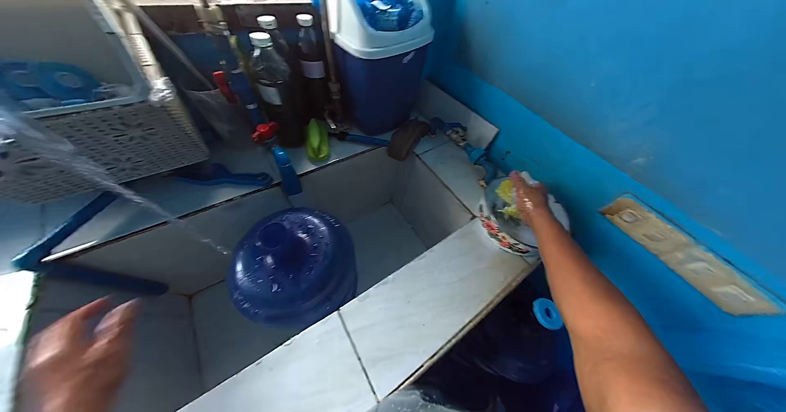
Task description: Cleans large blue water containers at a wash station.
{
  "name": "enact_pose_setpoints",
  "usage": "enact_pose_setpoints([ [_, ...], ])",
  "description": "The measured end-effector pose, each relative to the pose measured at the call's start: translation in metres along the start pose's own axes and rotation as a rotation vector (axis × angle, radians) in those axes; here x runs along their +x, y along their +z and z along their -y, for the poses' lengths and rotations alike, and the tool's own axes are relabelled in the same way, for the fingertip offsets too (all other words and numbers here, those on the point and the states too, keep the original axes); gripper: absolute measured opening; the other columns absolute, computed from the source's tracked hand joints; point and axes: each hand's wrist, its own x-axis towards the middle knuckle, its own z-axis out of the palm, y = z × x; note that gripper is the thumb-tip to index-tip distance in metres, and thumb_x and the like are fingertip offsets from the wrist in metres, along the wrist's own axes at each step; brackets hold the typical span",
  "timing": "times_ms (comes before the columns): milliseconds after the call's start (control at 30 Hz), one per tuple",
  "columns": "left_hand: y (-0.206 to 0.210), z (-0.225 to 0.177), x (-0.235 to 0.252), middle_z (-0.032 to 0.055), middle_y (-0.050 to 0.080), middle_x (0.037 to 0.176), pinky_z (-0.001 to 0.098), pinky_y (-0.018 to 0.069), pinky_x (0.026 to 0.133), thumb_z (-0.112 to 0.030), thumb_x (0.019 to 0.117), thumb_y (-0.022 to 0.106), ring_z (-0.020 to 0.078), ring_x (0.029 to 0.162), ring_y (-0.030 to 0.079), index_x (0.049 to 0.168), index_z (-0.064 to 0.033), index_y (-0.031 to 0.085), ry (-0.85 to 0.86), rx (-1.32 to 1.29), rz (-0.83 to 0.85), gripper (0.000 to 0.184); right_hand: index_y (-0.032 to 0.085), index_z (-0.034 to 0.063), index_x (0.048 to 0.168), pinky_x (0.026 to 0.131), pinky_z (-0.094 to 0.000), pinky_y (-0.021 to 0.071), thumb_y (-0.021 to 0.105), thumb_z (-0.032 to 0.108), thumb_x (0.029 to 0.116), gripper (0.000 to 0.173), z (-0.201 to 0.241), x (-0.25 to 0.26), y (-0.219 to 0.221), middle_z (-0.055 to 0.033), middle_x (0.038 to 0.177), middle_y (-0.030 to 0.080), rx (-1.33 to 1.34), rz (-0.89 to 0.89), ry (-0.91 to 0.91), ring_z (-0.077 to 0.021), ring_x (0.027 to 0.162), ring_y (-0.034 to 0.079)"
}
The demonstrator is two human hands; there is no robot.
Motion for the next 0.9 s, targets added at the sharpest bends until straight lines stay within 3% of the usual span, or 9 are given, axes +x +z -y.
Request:
enact_pose_setpoints([
  [67,0.038,-0.089,0.010,0.0319,0.057,0.138,0.0554,0.0408,0.112,-0.031,0.1001,0.063,0.0425,0.131,0.054,0.139,0.0099,0.053,0.042,-0.226,0.145,0.057,0.054,-0.0074,0.135,0.097,-0.0571,0.0473,0.051,0.044,0.1067,0.058,0.029,-0.024,0.027,-0.0293,0.128,0.059,0.068,0.063,-0.045,-0.0363,0.113,0.059],
  [200,0.143,-0.155,0.038,0.0247,0.056,0.135,0.0435,0.0498,0.105,-0.019,0.0696,0.093,0.0288,0.122,0.059,0.149,0.0042,0.033,-0.067,-0.642,0.049,0.102,0.056,0.0028,0.127,0.071,-0.0437,0.0564,0.036,0.053,0.1094,0.057,0.082,-0.105,0.123,-0.0125,0.098,0.063,0.228,0.419,-0.054,-0.0199,0.080,0.063],
  [300,0.154,-0.161,0.051,0.0263,0.064,0.116,0.0447,0.0516,0.099,-0.007,0.0703,0.091,0.0299,0.109,0.064,0.130,0.0110,0.051,-0.059,-0.697,0.017,0.074,0.053,0.0003,0.135,0.079,-0.0424,0.0575,0.041,0.032,0.1121,0.041,0.112,-0.156,0.194,-0.0162,0.104,0.066,0.277,0.722,-0.142,-0.0215,0.086,0.066],
  [467,0.126,-0.127,0.055,0.0026,0.072,0.102,0.0295,0.0569,0.089,-0.008,0.0596,0.082,0.0105,0.097,0.068,0.114,-0.0046,0.059,0.064,-0.973,0.276,0.059,0.061,-0.0046,0.128,0.097,-0.0514,0.0521,0.047,0.023,0.1101,0.036,0.141,-0.163,0.307,-0.0224,0.114,0.069,0.067,0.835,-0.477,-0.0308,0.106,0.068],
  [600,0.147,-0.096,0.055,0.0060,0.071,0.097,0.0311,0.0578,0.085,-0.006,0.0624,0.080,0.0126,0.092,0.068,0.113,0.0025,0.057,-0.098,-1.146,-0.244,0.056,0.066,0.0005,0.132,0.118,-0.0579,0.0368,0.059,0.028,0.1010,0.042,0.086,-0.242,0.309,-0.0229,0.144,0.058,-0.361,0.926,-1.170,-0.0423,0.142,0.047],
  [667,0.143,-0.087,0.064,0.0041,0.070,0.091,0.0304,0.0593,0.080,0.001,0.0611,0.077,0.0115,0.085,0.069,0.110,0.0002,0.055,-0.187,-1.222,-0.403,0.053,0.076,0.0037,0.112,0.112,-0.0556,0.0460,0.056,0.036,0.1003,0.040,0.059,-0.275,0.298,-0.0195,0.129,0.070,-0.159,0.803,-1.422,-0.0413,0.130,0.060],
  [733,0.141,-0.080,0.060,0.0017,0.072,0.088,0.0305,0.0603,0.078,-0.001,0.0566,0.079,0.0109,0.083,0.070,0.105,-0.0028,0.059,-0.163,-1.252,-0.331,0.052,0.075,-0.0011,0.110,0.104,-0.0538,0.0524,0.055,0.023,0.1015,0.033,0.078,-0.264,0.309,-0.0206,0.120,0.073,-0.178,0.861,-1.345,-0.0385,0.120,0.067],
  [833,0.142,-0.070,0.054,0.0037,0.074,0.093,0.0337,0.0607,0.082,-0.015,0.0565,0.087,0.0143,0.089,0.072,0.105,-0.0037,0.065,-0.028,-1.257,-0.183,0.055,0.059,0.0019,0.141,0.107,-0.0626,0.0452,0.053,0.011,0.1026,0.040,0.139,-0.205,0.359,-0.0242,0.140,0.060,-0.449,1.129,-0.851,-0.0410,0.130,0.058],
  [900,0.137,-0.064,0.061,0.0085,0.074,0.091,0.0362,0.0606,0.081,-0.010,0.0634,0.079,0.0182,0.087,0.072,0.107,0.0003,0.063,-0.117,-1.226,-0.295,0.048,0.063,0.0038,0.136,0.108,-0.0617,0.0454,0.060,0.008,0.0969,0.040,0.131,-0.221,0.360,-0.0231,0.137,0.062,-0.427,1.098,-0.934,-0.0404,0.130,0.057],
])
